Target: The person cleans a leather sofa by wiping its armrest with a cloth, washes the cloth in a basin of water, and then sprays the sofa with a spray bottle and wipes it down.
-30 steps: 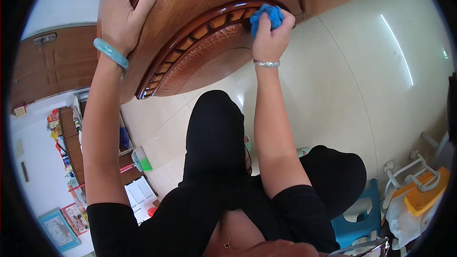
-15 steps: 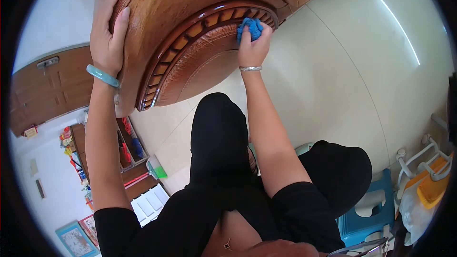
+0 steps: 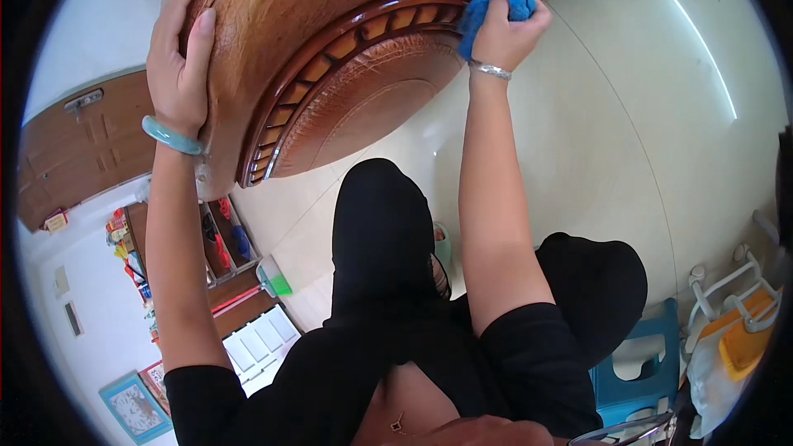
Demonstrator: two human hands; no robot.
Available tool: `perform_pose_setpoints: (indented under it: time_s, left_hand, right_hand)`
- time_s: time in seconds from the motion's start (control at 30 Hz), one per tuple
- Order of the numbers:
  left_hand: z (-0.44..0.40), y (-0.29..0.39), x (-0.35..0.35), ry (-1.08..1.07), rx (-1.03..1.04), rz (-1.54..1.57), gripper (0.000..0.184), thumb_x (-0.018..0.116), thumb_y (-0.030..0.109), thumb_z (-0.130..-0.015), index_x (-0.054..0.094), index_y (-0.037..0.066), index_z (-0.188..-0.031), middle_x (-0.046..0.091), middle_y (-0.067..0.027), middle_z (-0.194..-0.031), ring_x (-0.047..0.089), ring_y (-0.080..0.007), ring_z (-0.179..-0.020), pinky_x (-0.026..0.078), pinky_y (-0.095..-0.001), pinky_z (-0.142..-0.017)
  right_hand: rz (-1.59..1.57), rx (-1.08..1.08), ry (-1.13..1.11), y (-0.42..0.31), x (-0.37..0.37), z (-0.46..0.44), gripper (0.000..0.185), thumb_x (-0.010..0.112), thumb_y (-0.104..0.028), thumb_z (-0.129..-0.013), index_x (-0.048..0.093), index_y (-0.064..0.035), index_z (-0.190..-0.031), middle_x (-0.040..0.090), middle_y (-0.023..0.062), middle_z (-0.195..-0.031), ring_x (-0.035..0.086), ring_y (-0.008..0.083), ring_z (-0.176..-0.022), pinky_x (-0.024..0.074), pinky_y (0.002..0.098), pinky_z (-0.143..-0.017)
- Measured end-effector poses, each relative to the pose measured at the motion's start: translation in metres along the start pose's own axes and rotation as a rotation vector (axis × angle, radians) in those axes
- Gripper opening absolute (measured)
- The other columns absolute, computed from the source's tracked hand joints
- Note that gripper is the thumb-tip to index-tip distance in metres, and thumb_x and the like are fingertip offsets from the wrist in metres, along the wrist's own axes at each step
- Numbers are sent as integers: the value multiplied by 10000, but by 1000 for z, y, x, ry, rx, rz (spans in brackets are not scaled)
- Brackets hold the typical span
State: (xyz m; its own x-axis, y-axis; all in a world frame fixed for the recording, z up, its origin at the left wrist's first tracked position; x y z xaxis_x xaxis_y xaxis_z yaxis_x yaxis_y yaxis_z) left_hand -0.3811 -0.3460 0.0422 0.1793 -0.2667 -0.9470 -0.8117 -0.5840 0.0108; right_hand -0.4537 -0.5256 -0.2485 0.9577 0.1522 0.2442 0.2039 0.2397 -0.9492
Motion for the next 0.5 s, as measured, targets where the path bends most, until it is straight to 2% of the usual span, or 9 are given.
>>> perform_pose_setpoints:
  time_s: [0.03,0.13,0.23,0.33,0.47,0.5]
  left_hand:
    - [-1,1,0,4,1,5,405,495,211,-922,519,3,-1269,531,-154,-1292,473,-268,-1224,310,-343,-1053]
    - [-1,3,1,3,1,2,407,495,216,-922,519,8,-1272,532,-153,-1292,473,-271,-1224,311,-346,-1053]
    - [-2,3,0,-1,14,-37,411,492,222,-924,517,16,-1278,530,-152,-1297,472,-274,-1227,310,-349,-1054]
    - [-1,3,0,1,16,-50,413,488,225,-926,515,21,-1284,524,-151,-1305,468,-274,-1233,306,-350,-1057]
    - [-1,3,0,-7,7,-44,415,481,219,-929,508,13,-1288,516,-150,-1316,459,-272,-1243,298,-350,-1063]
    - [-1,3,0,-10,4,-40,416,478,217,-930,506,9,-1289,514,-150,-1318,457,-272,-1245,296,-350,-1065]
  right_hand:
    - [14,-19,29,-2,0,-3,282,631,-123,-802,493,8,-1011,580,189,-958,577,313,-872,451,409,-821]
    - [36,57,-103,22,5,32,283,629,-118,-799,496,5,-1017,585,193,-957,587,313,-865,458,406,-809]
    - [207,-12,-186,42,-2,64,258,628,-117,-795,512,-5,-996,599,187,-923,598,303,-847,467,385,-786]
    - [144,84,-272,41,-7,54,241,642,-127,-786,533,-14,-969,607,178,-883,603,302,-819,469,371,-773]
    - [32,76,-89,49,-12,20,230,641,-114,-781,546,-13,-964,617,171,-880,608,295,-811,468,367,-772]
    - [118,21,-154,48,-9,10,222,629,-105,-787,539,-16,-971,620,173,-877,609,287,-815,469,369,-771]
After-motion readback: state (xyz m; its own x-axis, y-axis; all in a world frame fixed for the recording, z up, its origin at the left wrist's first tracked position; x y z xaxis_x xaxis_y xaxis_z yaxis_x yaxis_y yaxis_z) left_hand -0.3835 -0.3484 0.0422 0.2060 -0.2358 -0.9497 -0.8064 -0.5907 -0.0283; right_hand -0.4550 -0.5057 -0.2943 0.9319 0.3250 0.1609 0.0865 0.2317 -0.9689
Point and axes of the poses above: each hand's wrist, its own z-axis away from the middle knuckle, its own x-axis out of the palm, y = z × x, the point moved 4 cm from there along -z, towards the middle knuckle
